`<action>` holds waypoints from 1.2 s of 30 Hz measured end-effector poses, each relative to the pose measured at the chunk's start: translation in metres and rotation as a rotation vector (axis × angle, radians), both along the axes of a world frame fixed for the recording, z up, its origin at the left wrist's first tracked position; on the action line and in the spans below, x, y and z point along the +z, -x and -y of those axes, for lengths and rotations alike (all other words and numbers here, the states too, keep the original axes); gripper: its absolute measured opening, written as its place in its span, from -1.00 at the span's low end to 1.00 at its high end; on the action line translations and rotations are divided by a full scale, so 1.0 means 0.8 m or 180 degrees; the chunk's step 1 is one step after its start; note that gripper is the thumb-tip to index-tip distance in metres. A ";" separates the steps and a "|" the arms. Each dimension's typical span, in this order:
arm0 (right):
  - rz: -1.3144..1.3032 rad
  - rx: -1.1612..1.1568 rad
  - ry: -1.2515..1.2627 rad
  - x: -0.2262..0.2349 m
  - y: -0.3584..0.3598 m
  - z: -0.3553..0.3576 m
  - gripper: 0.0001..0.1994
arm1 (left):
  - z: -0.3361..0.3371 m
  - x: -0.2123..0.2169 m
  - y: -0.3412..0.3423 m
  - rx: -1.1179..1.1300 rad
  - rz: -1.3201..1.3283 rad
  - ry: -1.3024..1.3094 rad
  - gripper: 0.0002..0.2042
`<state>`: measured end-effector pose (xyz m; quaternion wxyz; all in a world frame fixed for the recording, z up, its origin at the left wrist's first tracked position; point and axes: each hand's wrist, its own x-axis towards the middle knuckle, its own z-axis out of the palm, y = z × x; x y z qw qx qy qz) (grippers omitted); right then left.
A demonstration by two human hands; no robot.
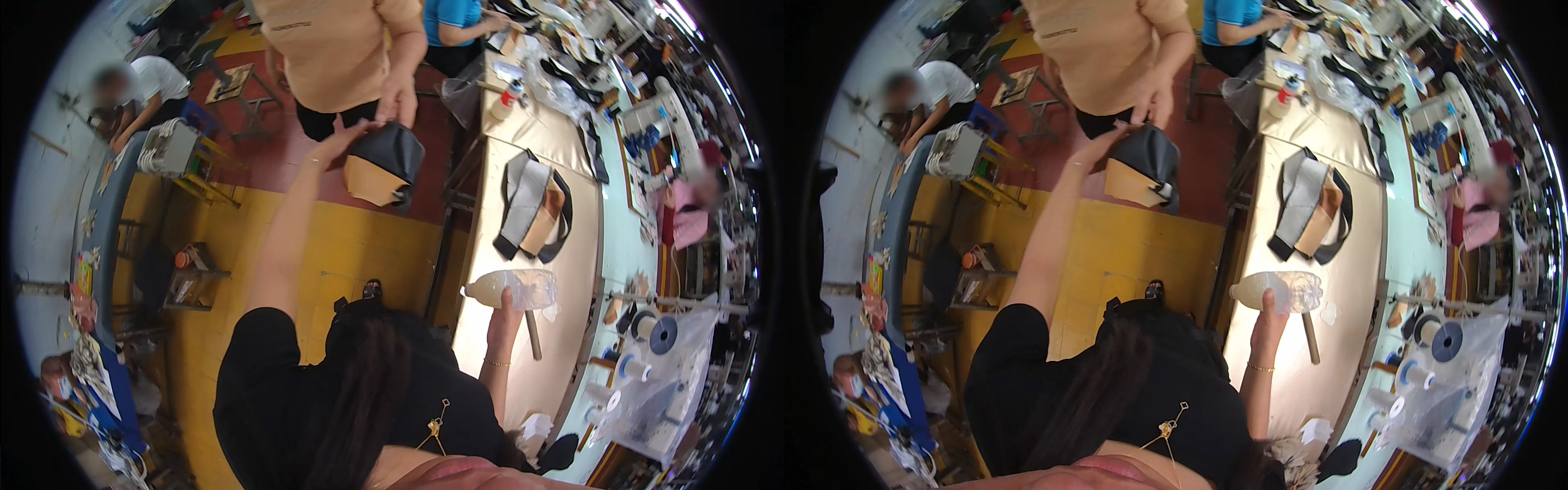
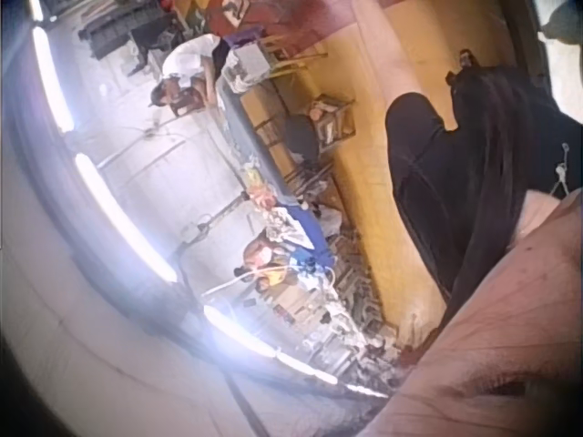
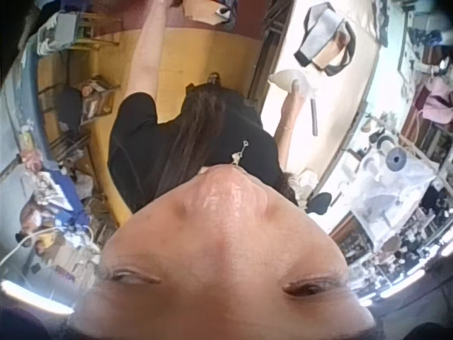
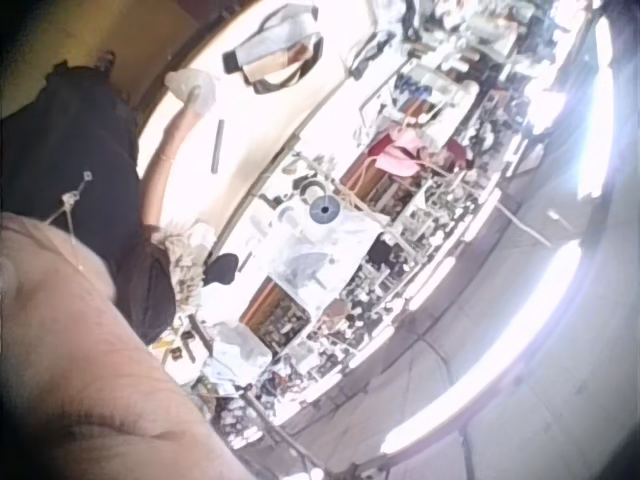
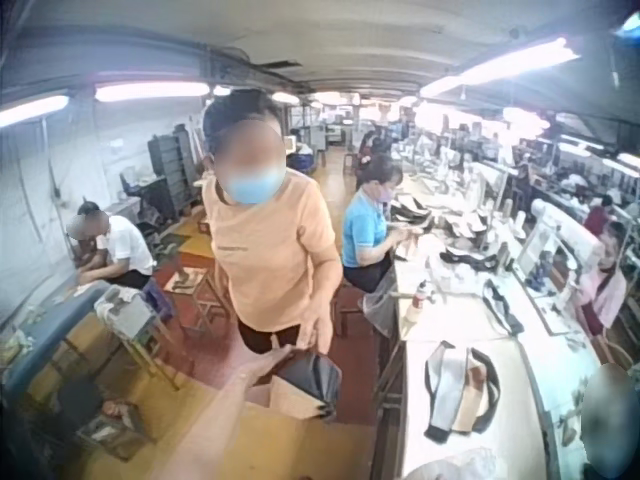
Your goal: The person repeatedly inserts a plastic bottle into a shoe upper to shape it, then removes the bottle and sets the upper aside. The person also handles stacks of white fabric pieces and moves around the workshop.
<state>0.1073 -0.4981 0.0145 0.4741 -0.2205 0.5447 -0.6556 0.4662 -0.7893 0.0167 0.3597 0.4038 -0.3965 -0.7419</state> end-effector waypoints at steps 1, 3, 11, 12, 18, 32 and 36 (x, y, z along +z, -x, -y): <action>0.0042 -0.0008 0.0074 0.001 -0.001 0.003 -0.36 | 0.001 -0.003 0.012 0.0071 -0.0230 -0.0074 -0.51; 0.0020 0.0010 0.0064 0.002 -0.006 0.008 -0.38 | 0.000 0.002 0.025 -0.0906 -0.1468 -0.0429 -0.52; 0.0280 0.0347 0.0108 0.002 -0.019 0.019 -0.38 | -0.070 0.033 0.071 -0.0039 -0.2362 -0.1031 -0.61; 0.0264 0.0321 0.0071 0.002 -0.018 0.020 -0.38 | -0.077 0.038 0.071 0.0158 -0.2140 -0.0982 -0.61; 0.0188 0.0337 0.0181 -0.003 -0.003 0.023 -0.37 | -0.113 0.091 0.049 0.0889 -0.0954 -0.0481 -0.65; -0.0200 0.2450 0.1047 0.093 -0.024 0.096 -0.17 | -0.172 0.202 0.052 -0.1763 0.2181 0.1514 -0.55; 0.0515 0.3414 0.0854 0.111 -0.051 0.112 -0.07 | -0.188 0.200 0.079 -0.1313 0.1844 0.1284 -0.54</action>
